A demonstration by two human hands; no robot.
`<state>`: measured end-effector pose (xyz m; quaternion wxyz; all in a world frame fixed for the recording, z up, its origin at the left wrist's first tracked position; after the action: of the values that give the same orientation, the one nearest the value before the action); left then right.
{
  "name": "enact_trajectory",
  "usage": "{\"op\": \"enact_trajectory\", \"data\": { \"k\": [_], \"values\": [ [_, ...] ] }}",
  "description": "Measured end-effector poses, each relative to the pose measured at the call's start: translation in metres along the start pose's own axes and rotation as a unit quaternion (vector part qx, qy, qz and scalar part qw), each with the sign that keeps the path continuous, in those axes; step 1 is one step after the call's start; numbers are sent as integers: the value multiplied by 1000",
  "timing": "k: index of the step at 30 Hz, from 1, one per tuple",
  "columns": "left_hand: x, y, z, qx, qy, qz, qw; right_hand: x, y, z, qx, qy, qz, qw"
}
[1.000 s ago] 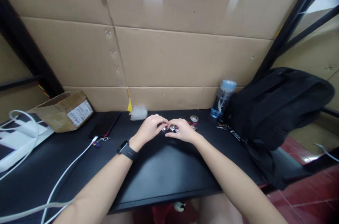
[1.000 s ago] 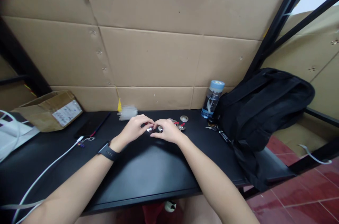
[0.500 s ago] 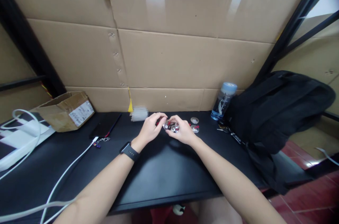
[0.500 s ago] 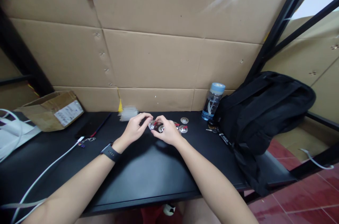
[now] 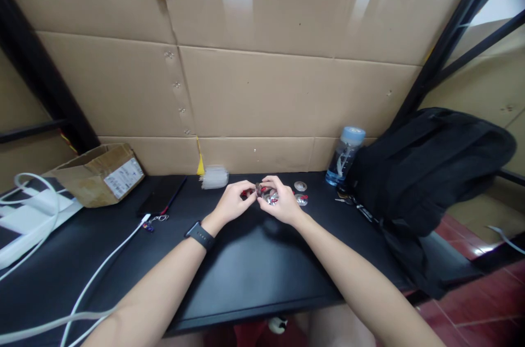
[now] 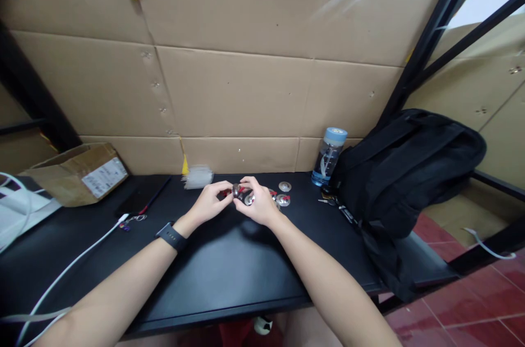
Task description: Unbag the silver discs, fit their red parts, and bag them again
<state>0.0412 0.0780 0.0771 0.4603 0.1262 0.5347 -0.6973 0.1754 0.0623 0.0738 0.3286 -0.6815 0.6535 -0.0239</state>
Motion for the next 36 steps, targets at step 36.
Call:
{"op": "enact_trajectory", "data": {
  "k": [36],
  "values": [
    [27,-12,-74,-139,-109,0,984,-23,-114,118,234,304,183,905]
  ]
}}
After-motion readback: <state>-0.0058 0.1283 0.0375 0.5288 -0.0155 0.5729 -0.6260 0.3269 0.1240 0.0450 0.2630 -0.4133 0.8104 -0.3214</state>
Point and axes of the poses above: each hand's wrist, its own x-axis away from the middle knuckle, its own y-axis out of the palm, z = x × y, the point moved 9 cm from there along -x, towards the middle knuckle, and after that the axes turned 14 degrees about y, right-handed, at the moved point
